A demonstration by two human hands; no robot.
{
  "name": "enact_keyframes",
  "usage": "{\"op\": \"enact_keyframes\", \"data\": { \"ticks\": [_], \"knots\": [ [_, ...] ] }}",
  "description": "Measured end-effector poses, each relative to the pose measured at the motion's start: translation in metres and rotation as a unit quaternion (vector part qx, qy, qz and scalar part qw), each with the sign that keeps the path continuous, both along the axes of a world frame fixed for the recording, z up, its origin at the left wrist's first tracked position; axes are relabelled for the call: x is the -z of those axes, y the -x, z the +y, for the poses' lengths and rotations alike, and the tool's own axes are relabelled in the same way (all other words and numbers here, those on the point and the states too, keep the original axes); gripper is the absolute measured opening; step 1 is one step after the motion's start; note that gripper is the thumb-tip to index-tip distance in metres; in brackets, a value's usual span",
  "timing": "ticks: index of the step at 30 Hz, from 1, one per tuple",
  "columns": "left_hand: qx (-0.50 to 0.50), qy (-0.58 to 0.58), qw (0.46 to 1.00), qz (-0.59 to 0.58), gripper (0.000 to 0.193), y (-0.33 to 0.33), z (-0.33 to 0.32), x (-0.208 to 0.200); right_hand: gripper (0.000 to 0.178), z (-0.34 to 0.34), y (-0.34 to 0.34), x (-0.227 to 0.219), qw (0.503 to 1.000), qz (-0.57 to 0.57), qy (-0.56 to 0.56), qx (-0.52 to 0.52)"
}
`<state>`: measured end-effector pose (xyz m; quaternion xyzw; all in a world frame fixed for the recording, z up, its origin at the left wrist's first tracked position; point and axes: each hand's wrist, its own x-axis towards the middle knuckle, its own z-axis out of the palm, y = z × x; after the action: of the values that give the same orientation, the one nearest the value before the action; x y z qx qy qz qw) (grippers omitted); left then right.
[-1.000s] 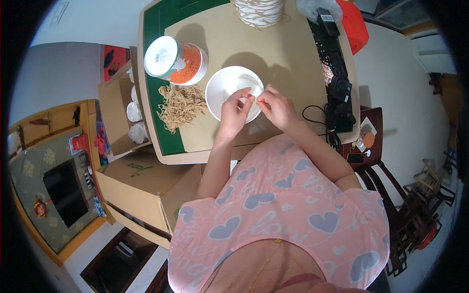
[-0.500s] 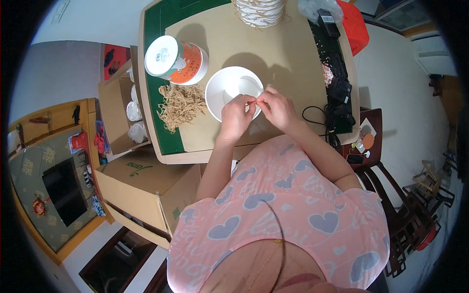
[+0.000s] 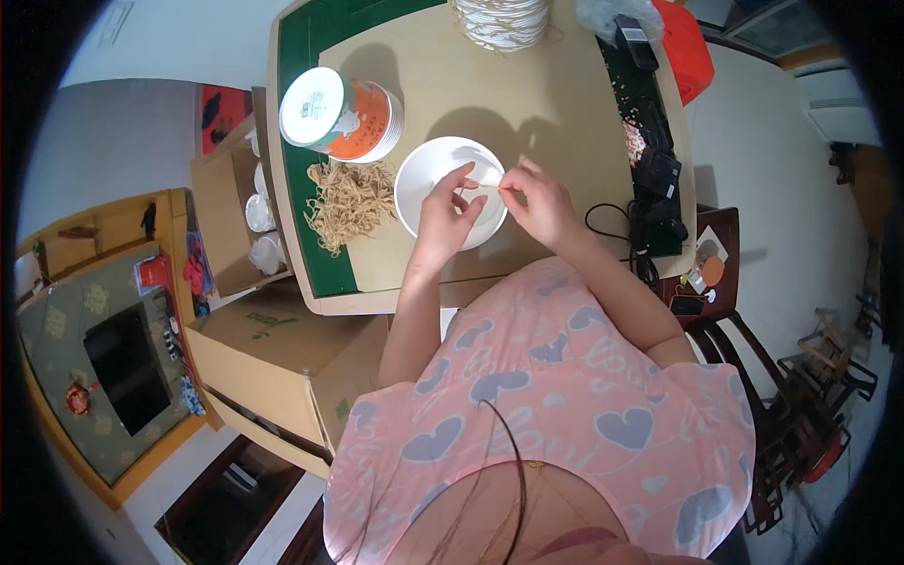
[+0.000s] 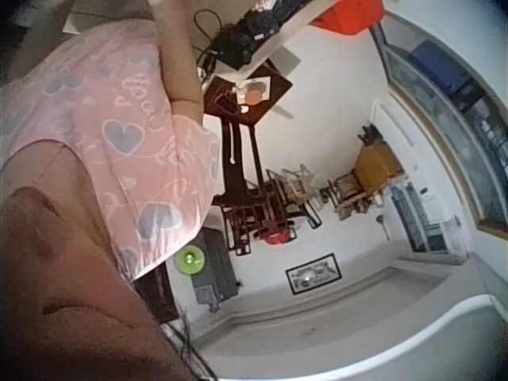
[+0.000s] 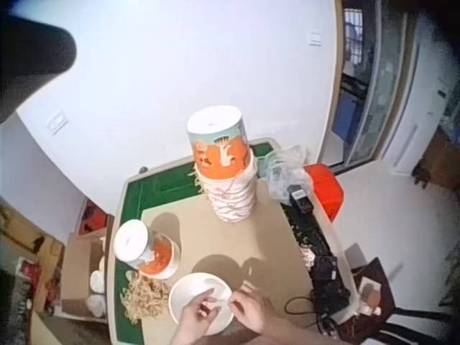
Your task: The person is putting shredded paper into small paper cups as part of a packaging process.
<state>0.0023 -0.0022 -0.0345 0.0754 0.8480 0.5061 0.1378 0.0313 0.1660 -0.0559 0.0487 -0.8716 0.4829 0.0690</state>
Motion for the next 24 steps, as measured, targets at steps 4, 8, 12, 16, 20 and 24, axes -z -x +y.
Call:
{"op": "enact_keyframes", "data": {
  "ticks": [4, 8, 12, 16, 20, 24],
  "knots": [
    [0.016, 0.063, 0.998, -0.004, 0.02, -0.001, 0.001, 0.005, 0.008, -0.005, -0.001, -0.007, 1.0, -0.009, 0.009, 0.001],
    [-0.01, 0.034, 0.999, 0.019, 0.01, -0.001, 0.002, 0.004, 0.008, -0.006, 0.0, -0.001, 0.999, 0.027, 0.027, 0.002],
    [0.006, 0.059, 0.998, 0.034, 0.01, -0.003, -0.012, 0.003, 0.01, -0.007, -0.001, 0.002, 0.995, -0.029, 0.094, -0.005],
    [0.035, -0.016, 0.999, -0.005, 0.01, -0.008, -0.01, 0.002, 0.01, -0.008, -0.001, 0.001, 0.989, -0.065, 0.131, -0.003],
    [-0.038, -0.121, 0.981, -0.144, 0.014, -0.004, -0.005, -0.003, 0.009, -0.008, -0.001, 0.001, 0.988, -0.054, 0.146, 0.004],
    [-0.017, -0.075, 0.983, -0.168, 0.016, -0.003, -0.012, 0.001, 0.009, -0.007, -0.002, 0.005, 0.991, -0.036, 0.131, -0.003]
  ]
}}
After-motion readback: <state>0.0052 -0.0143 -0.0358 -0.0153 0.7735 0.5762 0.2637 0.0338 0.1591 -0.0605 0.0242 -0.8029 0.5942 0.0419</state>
